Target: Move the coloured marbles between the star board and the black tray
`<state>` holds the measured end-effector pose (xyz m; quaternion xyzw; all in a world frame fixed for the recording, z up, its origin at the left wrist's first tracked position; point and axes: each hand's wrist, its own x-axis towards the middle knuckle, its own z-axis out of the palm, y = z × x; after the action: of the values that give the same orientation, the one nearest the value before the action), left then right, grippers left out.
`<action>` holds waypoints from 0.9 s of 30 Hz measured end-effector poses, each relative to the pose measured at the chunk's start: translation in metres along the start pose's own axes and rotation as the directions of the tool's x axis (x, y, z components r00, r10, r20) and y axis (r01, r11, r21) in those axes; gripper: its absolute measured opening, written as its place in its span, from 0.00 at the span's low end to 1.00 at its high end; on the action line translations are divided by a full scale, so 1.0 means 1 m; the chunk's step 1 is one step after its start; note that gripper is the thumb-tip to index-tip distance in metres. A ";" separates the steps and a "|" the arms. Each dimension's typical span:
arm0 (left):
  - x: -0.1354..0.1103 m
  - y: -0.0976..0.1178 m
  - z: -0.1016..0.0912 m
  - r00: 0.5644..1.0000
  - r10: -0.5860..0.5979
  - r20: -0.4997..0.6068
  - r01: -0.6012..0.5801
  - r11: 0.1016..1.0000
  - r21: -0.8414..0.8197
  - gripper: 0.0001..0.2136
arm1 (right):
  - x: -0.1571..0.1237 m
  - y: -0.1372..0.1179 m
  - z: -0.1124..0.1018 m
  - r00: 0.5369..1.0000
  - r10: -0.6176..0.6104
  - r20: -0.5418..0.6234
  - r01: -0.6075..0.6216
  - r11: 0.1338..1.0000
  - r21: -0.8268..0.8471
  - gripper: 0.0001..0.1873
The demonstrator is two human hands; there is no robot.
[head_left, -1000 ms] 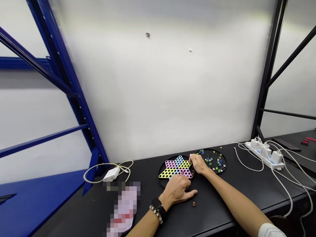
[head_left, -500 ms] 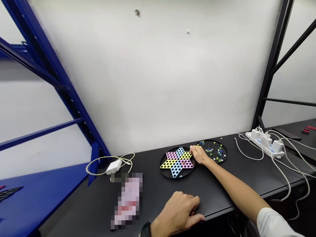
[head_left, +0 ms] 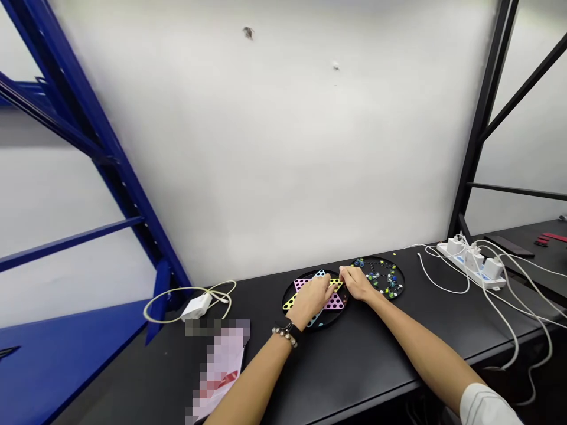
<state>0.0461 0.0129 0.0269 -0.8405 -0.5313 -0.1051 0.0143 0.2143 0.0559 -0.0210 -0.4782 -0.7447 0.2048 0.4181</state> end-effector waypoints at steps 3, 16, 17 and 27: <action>0.001 -0.002 0.015 1.000 0.008 0.030 -0.009 0.999 0.037 0.13 | 0.000 0.000 0.002 1.000 -0.003 0.010 0.004 1.000 -0.021 0.27; 0.027 0.021 0.022 0.997 0.081 0.002 -0.081 0.997 0.002 0.15 | 0.007 0.012 -0.003 0.990 0.087 -0.113 -0.078 0.994 0.081 0.30; 0.030 0.024 0.026 0.997 0.083 0.009 -0.083 0.997 0.004 0.13 | 0.008 0.014 -0.005 0.986 0.096 -0.135 -0.084 0.992 0.092 0.30; 0.007 0.018 0.033 0.980 0.154 -0.128 -0.164 0.984 -0.076 0.07 | 0.020 0.046 -0.037 0.910 0.214 -0.354 -0.204 0.977 0.064 0.28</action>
<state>0.0702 0.0161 -0.0024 -0.8722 -0.4555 -0.1773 0.0189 0.2655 0.0915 -0.0238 -0.5790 -0.5976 0.1670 0.5289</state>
